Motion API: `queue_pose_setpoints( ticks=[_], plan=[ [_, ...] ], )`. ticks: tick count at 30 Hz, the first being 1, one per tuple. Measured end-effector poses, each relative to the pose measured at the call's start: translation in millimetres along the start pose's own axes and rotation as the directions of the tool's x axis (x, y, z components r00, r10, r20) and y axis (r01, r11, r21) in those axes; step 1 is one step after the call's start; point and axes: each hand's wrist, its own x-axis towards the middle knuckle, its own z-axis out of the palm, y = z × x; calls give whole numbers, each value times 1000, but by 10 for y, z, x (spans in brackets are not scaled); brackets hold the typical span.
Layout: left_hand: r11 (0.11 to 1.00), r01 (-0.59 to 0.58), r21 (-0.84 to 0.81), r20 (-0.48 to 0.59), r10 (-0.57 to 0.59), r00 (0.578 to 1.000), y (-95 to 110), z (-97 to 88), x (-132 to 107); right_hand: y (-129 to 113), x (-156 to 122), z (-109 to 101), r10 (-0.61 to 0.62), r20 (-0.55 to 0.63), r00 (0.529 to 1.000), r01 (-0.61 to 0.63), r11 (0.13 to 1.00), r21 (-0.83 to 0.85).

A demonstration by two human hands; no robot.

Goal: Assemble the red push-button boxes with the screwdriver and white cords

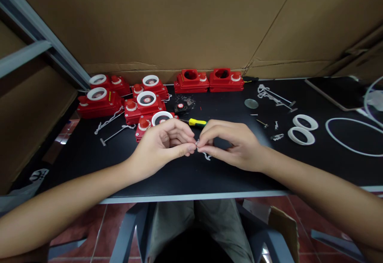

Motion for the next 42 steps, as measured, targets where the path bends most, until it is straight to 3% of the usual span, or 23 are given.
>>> queue_pose_setpoints(
  ticks=[3, 8, 20, 34, 38, 42],
  plan=[
    [1000, 1, 32, 3, -1, 1000, -1, 1, 2, 6, -4, 6, 28, -4, 1000, -28, 999, 29],
    [999, -9, 44, 5, 8, 1000, -17, 3, 2, -10, 4, -5, -89, 41, 995, 93, 991, -96],
    [999, -14, -32, 29, 14, 999, -1, 18, -38, -70, -22, 5, -170, -14, 985, 165, 970, -179],
    [991, 30, 130, 77, -40, 996, 55, 9, -18, -83, -16, 6, -184, -36, 982, 177, 972, -155],
    [984, -97, 150, 88, 84, 993, 4, 16, -44, -80, -20, 15, -186, -40, 982, 179, 974, -136],
    [932, -265, 247, 114, 244, 963, -4, 3, -60, -69, -28, 26, -159, -25, 987, 156, 983, -92]
  ],
)
